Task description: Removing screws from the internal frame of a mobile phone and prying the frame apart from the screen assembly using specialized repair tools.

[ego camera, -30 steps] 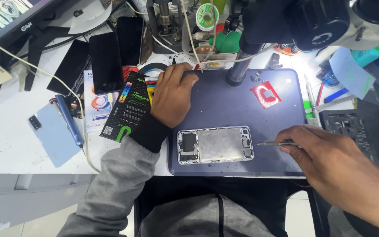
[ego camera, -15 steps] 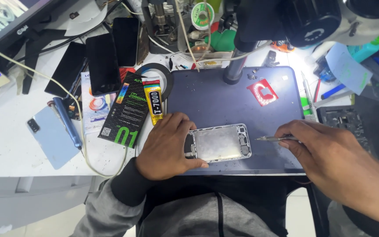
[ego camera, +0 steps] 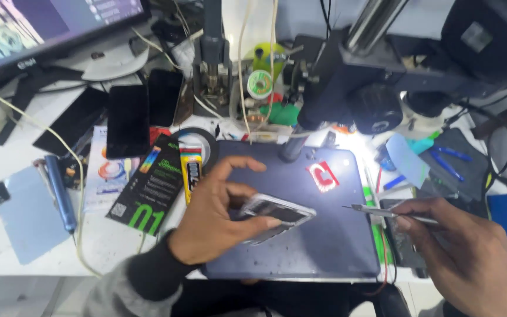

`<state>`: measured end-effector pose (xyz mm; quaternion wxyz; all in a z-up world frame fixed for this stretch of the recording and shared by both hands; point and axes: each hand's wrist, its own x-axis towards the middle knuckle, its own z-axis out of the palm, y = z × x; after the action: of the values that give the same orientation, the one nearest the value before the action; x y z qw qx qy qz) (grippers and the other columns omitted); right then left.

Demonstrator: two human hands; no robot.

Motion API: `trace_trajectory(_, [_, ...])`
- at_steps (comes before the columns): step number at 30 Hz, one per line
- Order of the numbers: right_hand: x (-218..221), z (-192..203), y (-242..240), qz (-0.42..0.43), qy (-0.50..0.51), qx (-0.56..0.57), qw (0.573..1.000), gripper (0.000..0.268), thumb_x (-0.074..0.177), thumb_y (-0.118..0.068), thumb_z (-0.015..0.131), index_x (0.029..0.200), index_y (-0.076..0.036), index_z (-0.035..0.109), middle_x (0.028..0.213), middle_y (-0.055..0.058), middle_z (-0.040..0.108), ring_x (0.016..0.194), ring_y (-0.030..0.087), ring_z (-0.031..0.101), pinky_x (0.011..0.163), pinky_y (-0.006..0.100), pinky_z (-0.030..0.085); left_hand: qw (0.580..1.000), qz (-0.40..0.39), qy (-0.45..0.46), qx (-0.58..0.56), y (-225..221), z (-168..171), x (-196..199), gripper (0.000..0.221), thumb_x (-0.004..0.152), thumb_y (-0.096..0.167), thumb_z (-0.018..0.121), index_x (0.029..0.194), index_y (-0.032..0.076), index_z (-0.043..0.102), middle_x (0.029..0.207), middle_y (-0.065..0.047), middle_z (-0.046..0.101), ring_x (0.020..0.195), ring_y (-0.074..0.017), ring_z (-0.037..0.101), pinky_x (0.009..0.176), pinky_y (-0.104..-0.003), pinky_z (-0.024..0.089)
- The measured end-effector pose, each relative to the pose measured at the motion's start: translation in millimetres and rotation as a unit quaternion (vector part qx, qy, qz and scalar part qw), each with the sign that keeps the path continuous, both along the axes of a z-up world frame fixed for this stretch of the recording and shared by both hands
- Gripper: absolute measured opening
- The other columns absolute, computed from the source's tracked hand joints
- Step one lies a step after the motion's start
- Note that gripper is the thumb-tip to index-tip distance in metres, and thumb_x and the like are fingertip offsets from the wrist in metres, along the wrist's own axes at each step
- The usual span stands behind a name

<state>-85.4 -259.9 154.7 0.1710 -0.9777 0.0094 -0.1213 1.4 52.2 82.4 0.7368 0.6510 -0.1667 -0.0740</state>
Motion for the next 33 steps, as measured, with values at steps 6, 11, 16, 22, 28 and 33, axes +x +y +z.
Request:
trace_trajectory(6, [18, -5, 25, -0.076, -0.005, 0.111, 0.991, 0.015, 0.087, -0.02, 0.075, 0.097, -0.012, 0.084, 0.083, 0.0, 0.085, 0.073, 0.008, 0.079, 0.073, 0.025, 0.057, 0.993, -0.019, 0.11, 0.046, -13, -21, 16, 0.049, 0.073, 0.013, 0.088, 0.116, 0.012, 0.065, 0.08, -0.01, 0.081, 0.066, -0.0108, 0.069, 0.057, -0.026, 0.051])
trace_trajectory(11, [30, -21, 30, -0.042, -0.01, 0.025, 0.999, 0.016, 0.083, -0.034, 0.077, 0.093, -0.023, 0.082, 0.068, -0.006, 0.084, 0.061, 0.006, 0.077, 0.064, 0.024, 0.054, 0.969, -0.107, -0.084, 0.207, -12, -44, 19, 0.047, 0.082, 0.03, 0.077, 0.125, 0.014, 0.067, 0.11, -0.011, 0.076, 0.104, -0.0253, 0.072, 0.094, -0.036, 0.052])
trace_trajectory(16, [28, -21, 42, 0.068, -0.046, -0.023, 0.996, 0.013, 0.083, -0.026, 0.082, 0.093, -0.02, 0.077, 0.079, -0.009, 0.077, 0.058, 0.003, 0.065, 0.069, 0.024, 0.054, 0.923, -0.151, -0.261, 0.24, -31, -95, 15, 0.052, 0.092, 0.023, 0.072, 0.138, 0.001, 0.06, 0.105, -0.013, 0.059, 0.096, -0.0337, 0.063, 0.091, -0.043, 0.048])
trace_trajectory(22, [30, -31, 53, 0.144, -0.008, -0.066, 0.987, 0.017, 0.089, -0.028, 0.078, 0.097, -0.014, 0.072, 0.062, -0.006, 0.068, 0.042, 0.013, 0.056, 0.05, 0.032, 0.045, 0.899, -0.146, -0.28, 0.305, -33, -93, 18, 0.047, 0.088, 0.026, 0.074, 0.126, -0.001, 0.067, 0.101, -0.007, 0.075, 0.099, -0.028, 0.056, 0.077, -0.041, 0.052])
trace_trajectory(28, [43, -41, 62, 0.165, 0.06, -0.069, 0.982, 0.013, 0.097, -0.027, 0.066, 0.101, -0.014, 0.066, 0.076, -0.004, 0.073, 0.053, 0.022, 0.066, 0.058, 0.037, 0.048, 0.887, -0.123, -0.308, 0.322, -24, -86, 12, 0.076, 0.082, 0.053, 0.079, 0.13, -0.004, 0.06, 0.114, -0.015, 0.061, 0.108, -0.036, 0.057, 0.093, -0.05, 0.049])
trace_trajectory(33, [51, -48, 61, 0.165, 0.066, -0.079, 0.981, 0.013, 0.098, -0.027, 0.067, 0.099, -0.014, 0.067, 0.073, -0.003, 0.072, 0.05, 0.021, 0.063, 0.056, 0.036, 0.047, 0.867, -0.147, -0.311, 0.361, -25, -83, 14, 0.084, 0.065, 0.058, 0.093, 0.12, 0.001, 0.064, 0.11, -0.013, 0.056, 0.103, -0.034, 0.054, 0.093, -0.048, 0.047])
